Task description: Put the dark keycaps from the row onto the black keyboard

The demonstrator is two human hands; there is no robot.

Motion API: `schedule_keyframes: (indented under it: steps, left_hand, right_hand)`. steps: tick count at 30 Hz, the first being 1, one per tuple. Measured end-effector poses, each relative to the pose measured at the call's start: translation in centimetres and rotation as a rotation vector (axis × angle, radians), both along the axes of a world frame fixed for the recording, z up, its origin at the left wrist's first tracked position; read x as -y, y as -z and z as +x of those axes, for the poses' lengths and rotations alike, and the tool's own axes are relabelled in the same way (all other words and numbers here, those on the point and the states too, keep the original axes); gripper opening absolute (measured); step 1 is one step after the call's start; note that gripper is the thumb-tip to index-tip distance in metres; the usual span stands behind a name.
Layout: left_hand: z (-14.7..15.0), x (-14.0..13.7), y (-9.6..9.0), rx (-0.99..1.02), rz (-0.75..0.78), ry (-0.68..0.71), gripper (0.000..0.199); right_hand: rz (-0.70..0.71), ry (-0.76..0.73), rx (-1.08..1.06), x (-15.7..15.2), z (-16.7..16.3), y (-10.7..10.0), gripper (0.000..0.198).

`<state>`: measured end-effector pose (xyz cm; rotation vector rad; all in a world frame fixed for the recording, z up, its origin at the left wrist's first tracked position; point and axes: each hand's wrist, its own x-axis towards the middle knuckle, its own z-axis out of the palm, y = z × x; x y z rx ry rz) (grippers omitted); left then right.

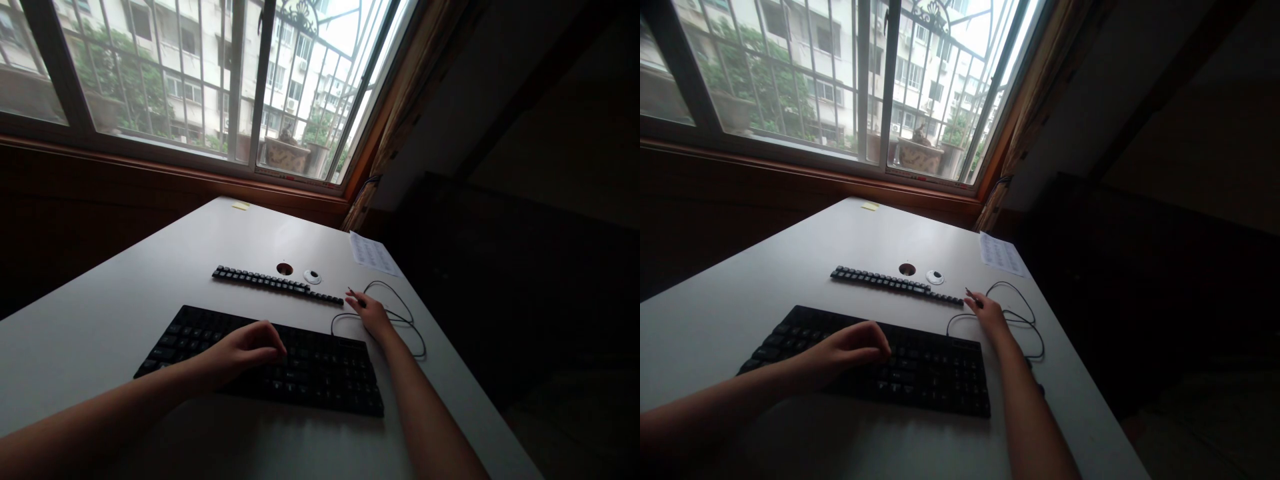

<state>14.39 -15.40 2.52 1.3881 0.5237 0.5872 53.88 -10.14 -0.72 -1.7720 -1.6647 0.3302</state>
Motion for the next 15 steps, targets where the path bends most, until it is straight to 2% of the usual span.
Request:
schedule_keyframes:
  steps: [4,7,10,12,15]
  left_hand:
    - [0.1,0.0,0.0,0.000,0.052,0.011,0.018]
    - [0.2,0.3,-0.1,-0.013,0.150,0.031,0.018]
    - [0.2,0.8,-0.4,-0.031,0.329,0.062,0.016]
    - [0.2,1.1,-0.4,-0.036,0.499,0.083,0.014]
    - [0.1,1.0,-0.6,-0.012,0.701,0.111,0.013]
  right_hand:
    - [0.078,0.062,-0.051,1.6,-0.9,-1.1,0.059]
    - [0.125,0.088,-0.248,2.9,-2.4,-1.7,0.065]
    - [0.205,0.071,-0.458,4.2,-4.2,-2.0,0.056]
    - [0.236,0.080,-0.521,5.4,-5.2,-2.1,0.051]
    - [0.267,0.158,-0.409,7.7,-6.0,-2.2,0.047]
